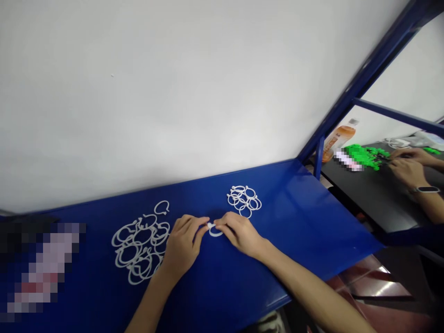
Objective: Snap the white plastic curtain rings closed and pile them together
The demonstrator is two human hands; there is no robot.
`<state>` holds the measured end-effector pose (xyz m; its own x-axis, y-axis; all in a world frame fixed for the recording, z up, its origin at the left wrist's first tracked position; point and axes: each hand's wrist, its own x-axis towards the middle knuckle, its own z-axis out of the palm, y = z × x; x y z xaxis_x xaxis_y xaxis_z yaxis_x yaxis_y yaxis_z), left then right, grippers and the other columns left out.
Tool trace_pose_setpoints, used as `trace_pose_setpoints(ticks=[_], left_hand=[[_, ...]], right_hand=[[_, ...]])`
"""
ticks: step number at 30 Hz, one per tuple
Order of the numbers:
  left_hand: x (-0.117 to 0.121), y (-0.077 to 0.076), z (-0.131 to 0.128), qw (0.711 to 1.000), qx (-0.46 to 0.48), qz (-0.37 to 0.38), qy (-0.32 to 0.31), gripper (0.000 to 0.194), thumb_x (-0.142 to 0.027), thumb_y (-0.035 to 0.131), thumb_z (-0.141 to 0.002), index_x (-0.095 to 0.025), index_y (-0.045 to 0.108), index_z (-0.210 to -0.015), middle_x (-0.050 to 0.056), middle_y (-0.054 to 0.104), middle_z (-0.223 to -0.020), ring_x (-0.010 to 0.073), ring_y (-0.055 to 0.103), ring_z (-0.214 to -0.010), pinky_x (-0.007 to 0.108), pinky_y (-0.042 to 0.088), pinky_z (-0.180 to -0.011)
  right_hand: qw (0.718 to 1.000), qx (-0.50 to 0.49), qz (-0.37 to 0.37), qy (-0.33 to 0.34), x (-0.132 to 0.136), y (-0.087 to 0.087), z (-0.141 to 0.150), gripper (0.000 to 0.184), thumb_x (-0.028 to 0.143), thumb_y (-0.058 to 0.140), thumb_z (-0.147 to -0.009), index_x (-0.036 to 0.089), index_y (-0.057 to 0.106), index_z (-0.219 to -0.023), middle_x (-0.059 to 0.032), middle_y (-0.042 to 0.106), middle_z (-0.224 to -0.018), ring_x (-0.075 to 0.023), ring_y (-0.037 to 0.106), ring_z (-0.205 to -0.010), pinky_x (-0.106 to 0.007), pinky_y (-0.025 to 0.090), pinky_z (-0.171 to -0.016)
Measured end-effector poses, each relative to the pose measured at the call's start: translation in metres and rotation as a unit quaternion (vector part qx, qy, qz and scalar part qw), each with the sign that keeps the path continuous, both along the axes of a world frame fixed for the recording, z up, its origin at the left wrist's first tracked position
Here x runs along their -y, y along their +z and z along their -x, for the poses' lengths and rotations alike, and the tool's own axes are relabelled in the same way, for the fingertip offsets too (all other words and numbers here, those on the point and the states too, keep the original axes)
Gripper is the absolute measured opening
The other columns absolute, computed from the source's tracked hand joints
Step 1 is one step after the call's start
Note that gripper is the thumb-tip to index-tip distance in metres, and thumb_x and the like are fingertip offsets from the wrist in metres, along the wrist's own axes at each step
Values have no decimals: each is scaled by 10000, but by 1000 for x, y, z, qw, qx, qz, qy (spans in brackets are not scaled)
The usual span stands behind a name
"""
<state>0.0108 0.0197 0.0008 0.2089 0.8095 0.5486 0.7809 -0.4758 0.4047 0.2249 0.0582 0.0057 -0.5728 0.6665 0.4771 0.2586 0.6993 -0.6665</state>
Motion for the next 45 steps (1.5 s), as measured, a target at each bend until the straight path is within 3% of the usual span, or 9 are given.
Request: trace_pose_setpoints(ticks=[4, 8, 13, 23, 30, 34, 37, 41, 45], left_hand=[[-5, 4, 29, 983, -78, 10, 163, 340, -406, 504, -967, -177, 645, -1175, 117, 717, -1104, 296, 581, -1061, 488, 432, -983], [-8, -5, 55, 944, -156, 132, 258, 485, -446, 393, -967, -180, 590, -1323, 151, 648, -1268, 377, 485, -1202, 574, 392, -986], [-11, -17, 57, 933, -185, 169, 260, 435, -395, 408, -942, -195, 667, -1229, 148, 647, -1258, 369, 482, -1185, 584, 354, -1003], [-8, -20, 34, 976, -110, 141, 123, 258, -321, 542, -891, -316, 737, -1060, 57, 713, -1086, 295, 538, -1028, 502, 338, -935], [-1, 3, 23, 993, 54, 82, 64, 207, -380, 560, -927, -278, 721, -1008, 36, 712, -982, 229, 596, -963, 408, 448, -933], [6, 7, 4, 963, 172, 206, 4, 219, -428, 579, -919, -261, 711, -970, 28, 713, -985, 190, 655, -913, 331, 530, -853], [9, 3, -5, 920, 259, 291, -28, 249, -459, 592, -904, -245, 702, -971, 23, 717, -923, 178, 676, -846, 297, 558, -776], [7, -4, -5, 887, 310, 342, -14, 300, -481, 583, -912, -241, 687, -1058, -17, 666, -734, 148, 642, -694, 275, 546, -708], [6, -7, -4, 868, 344, 354, -45, 298, -456, 600, -909, -245, 675, -1106, 12, 696, -913, 154, 666, -806, 293, 554, -792]], right_hand=[[988, -3, -36, -153, -27, 4, -22, 166, 251, 501, -1013, 210, 659, -1043, -91, 652, -1042, -191, 656, -942, -325, 549, -832], [947, 26, -1, -319, -55, 4, -58, 158, 244, 546, -971, 191, 695, -969, -78, 658, -956, -182, 639, -784, -321, 535, -768], [928, 96, 44, -357, -68, -3, -80, 109, 176, 588, -902, 179, 691, -938, -47, 662, -877, -167, 615, -744, -290, 489, -720], [912, 119, 49, -390, -66, -2, -78, 88, 213, 621, -907, 173, 680, -855, -57, 644, -852, -182, 588, -736, -317, 474, -738], [960, 36, -70, -268, -37, 9, -42, 131, 239, 534, -986, 205, 651, -937, -82, 663, -930, -227, 598, -919, -383, 501, -864], [996, 18, -42, -76, -8, 9, -9, 252, 309, 562, -987, 206, 594, -1215, -110, 655, -1198, -216, 604, -1121, -384, 513, -966], [1000, 20, -7, 0, 4, 4, 6, 207, 278, 507, -1016, 185, 608, -1171, -98, 682, -1159, -191, 628, -1081, -350, 522, -949], [999, -5, 46, -9, 5, -2, 9, 167, 263, 512, -1017, 178, 646, -1067, -61, 693, -949, -160, 642, -857, -299, 538, -807], [995, -26, 86, -33, 5, -2, 7, 146, 262, 539, -1004, 190, 663, -1028, -36, 673, -889, -132, 623, -770, -256, 522, -729]])
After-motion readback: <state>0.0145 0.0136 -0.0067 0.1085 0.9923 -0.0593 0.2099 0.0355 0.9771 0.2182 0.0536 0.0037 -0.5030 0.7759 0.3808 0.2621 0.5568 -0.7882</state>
